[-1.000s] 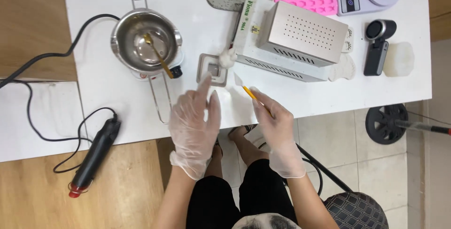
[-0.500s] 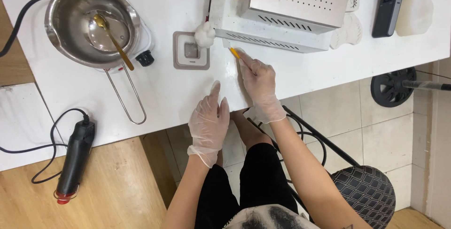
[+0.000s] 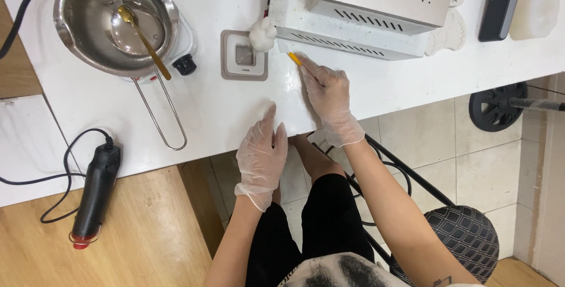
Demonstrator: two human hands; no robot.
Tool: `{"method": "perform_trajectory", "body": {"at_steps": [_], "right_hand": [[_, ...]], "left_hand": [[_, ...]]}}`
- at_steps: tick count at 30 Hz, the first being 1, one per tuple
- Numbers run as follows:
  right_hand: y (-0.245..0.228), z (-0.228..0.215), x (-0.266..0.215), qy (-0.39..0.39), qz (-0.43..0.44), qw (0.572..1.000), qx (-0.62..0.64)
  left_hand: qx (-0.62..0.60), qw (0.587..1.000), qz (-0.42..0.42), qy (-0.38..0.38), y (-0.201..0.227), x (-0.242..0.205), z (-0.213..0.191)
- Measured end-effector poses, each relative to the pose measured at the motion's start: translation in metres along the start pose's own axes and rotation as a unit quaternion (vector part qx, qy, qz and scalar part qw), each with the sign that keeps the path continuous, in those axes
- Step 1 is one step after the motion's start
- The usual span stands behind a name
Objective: Detaching and cleaning a rabbit-shaped wax candle using a detailing tool.
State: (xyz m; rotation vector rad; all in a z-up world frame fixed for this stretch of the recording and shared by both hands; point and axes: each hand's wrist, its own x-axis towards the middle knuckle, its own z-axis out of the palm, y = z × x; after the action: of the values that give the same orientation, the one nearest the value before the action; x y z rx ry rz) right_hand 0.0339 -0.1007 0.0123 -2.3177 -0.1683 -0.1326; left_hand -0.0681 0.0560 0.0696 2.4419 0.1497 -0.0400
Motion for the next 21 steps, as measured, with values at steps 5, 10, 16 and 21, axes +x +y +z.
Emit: {"method": "perform_trajectory", "body": {"at_steps": [5,10,16,21], "right_hand": [[-0.002,0.001,0.002,-0.003,0.022,1.000,0.005],[-0.007,-0.002,0.006,-0.014,0.016,1.000,0.008],[-0.009,-0.013,0.010,-0.067,0.099,0.990,0.072],[0.010,-0.025,0.005,-0.109,0.082,0.974,0.178]], "left_hand": [[-0.015,0.998,-0.045,-0.033,-0.001,-0.002,-0.003],[-0.013,0.998,-0.052,-0.034,-0.003,-0.005,-0.002],[-0.011,0.998,-0.049,-0.029,-0.008,-0.011,0.002],[0.007,1.000,-0.020,-0.015,-0.012,-0.017,0.001]]}}
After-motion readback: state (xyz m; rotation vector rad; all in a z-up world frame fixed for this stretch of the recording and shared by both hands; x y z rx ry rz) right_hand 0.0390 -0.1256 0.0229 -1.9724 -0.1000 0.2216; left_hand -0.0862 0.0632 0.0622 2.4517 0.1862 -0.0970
